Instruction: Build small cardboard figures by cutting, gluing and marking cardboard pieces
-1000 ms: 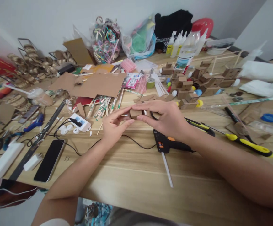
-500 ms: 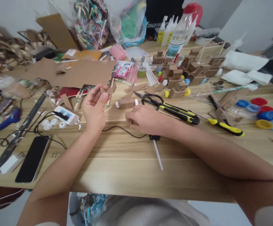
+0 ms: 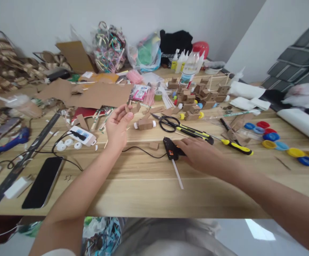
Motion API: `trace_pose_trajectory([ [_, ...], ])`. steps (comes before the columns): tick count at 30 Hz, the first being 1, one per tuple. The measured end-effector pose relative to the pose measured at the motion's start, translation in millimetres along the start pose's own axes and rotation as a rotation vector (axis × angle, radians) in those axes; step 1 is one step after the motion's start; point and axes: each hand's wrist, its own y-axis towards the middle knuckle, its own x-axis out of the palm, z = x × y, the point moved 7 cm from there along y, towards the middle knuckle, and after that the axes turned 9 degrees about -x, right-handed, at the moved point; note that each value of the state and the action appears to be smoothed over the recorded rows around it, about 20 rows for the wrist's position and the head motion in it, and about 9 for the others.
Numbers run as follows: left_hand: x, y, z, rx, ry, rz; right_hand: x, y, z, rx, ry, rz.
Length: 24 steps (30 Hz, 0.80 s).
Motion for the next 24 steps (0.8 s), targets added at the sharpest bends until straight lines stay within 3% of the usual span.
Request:
trace_pose_trajectory([
  [3, 6.8, -3.4, -4.0, -0.044, -0.007, -0.033, 16.9, -1.6, -5.1, 0.014, -0.044, 0.090],
  [6, 13.5, -7.9, -4.5, -0.076, 0.001, -0.062, 19.1, -4.6, 3.9, 0.031, 0.039, 0.181],
  [12, 20.2, -12.5, -5.1, -0.129, 0.052, -0.141, -1.0, -22.7, 34.1, 0.098, 0.413, 0.525],
  [15, 19.7, -14.0, -8.5, -0.149, 0.078, -0.148, -4.5, -28.3, 38.4, 0.163, 0.709, 0.603],
  [18, 23.0, -16.2, -9.6, -0.136, 0.107, -0.171, -6.9, -28.7, 31.2, 0.199, 1.072, 0.616],
  [21, 29.6, -17.1, -7.7, -0.117, 0.128, -0.199, -14.3, -17.2, 7.4, 0.056, 1.476, 0.498],
  [24, 33.8, -15.6, -2.4, -0.086, 0.133, -0.175, -26.7, -1.6, -11.0, -0.047, 1.708, 0.401],
])
